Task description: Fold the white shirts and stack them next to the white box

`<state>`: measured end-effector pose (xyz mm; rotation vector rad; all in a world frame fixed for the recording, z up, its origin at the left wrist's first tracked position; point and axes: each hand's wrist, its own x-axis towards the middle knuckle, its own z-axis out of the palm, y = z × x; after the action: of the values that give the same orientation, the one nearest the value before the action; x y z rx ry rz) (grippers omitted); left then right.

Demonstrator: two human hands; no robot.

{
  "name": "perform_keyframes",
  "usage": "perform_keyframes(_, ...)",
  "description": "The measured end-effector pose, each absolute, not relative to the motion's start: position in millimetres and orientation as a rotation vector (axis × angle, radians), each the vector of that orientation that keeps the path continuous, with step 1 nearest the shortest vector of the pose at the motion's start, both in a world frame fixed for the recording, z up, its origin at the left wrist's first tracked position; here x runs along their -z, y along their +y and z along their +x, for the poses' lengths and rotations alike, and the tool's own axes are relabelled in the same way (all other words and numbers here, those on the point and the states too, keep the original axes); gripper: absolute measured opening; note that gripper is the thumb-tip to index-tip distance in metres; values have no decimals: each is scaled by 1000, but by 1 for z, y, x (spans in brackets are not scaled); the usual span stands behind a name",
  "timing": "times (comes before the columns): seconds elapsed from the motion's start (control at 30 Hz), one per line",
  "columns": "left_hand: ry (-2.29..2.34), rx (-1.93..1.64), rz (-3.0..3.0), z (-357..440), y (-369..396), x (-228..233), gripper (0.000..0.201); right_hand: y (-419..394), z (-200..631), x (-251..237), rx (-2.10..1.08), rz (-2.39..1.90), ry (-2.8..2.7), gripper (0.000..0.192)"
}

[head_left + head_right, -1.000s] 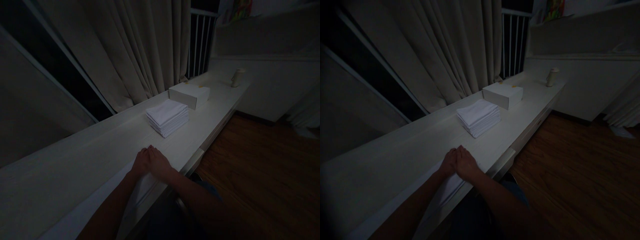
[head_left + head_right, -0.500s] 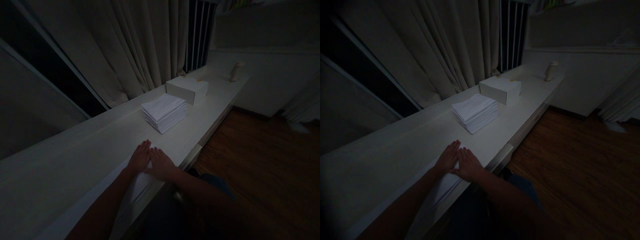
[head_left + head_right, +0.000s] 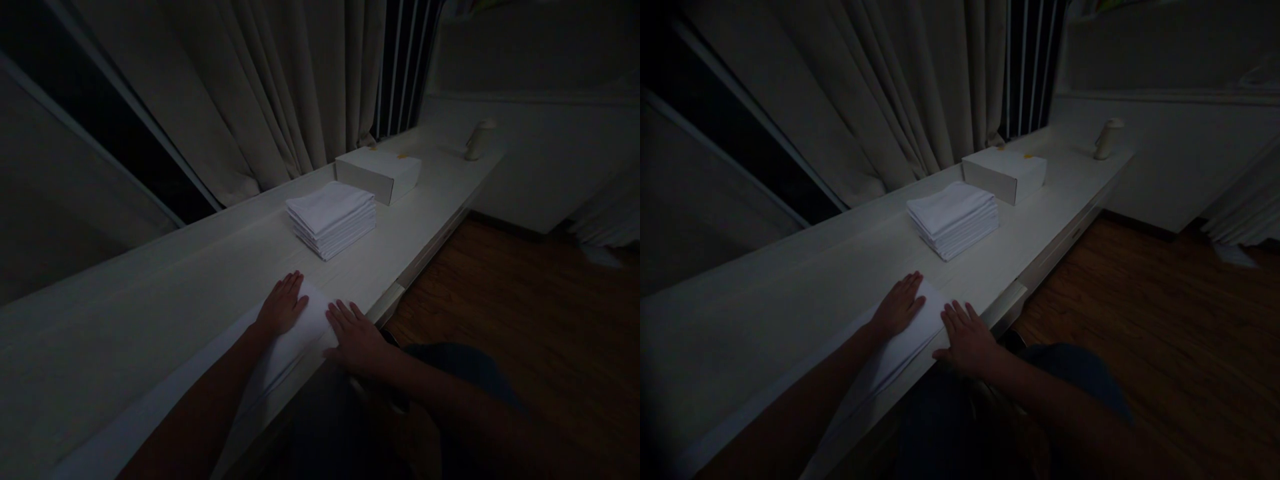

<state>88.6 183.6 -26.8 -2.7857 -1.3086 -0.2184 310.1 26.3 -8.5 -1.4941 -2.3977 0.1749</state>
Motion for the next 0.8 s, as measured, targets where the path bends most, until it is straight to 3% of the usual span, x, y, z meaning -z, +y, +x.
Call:
perform_keyframes(0.27,-1332,245,-2651,102,169,4,62,27,310,-3,-119,-1540,-2415,68)
perform_keyframes(0.53,-1563,122,-2430,54,75,-11,60,48,301,-15,61,-1499,-2452,35)
perform_keyframes(0.8,-1887,-37,-2281,37,18,6,59,42,221,-6,-25,-1302,-2381,54)
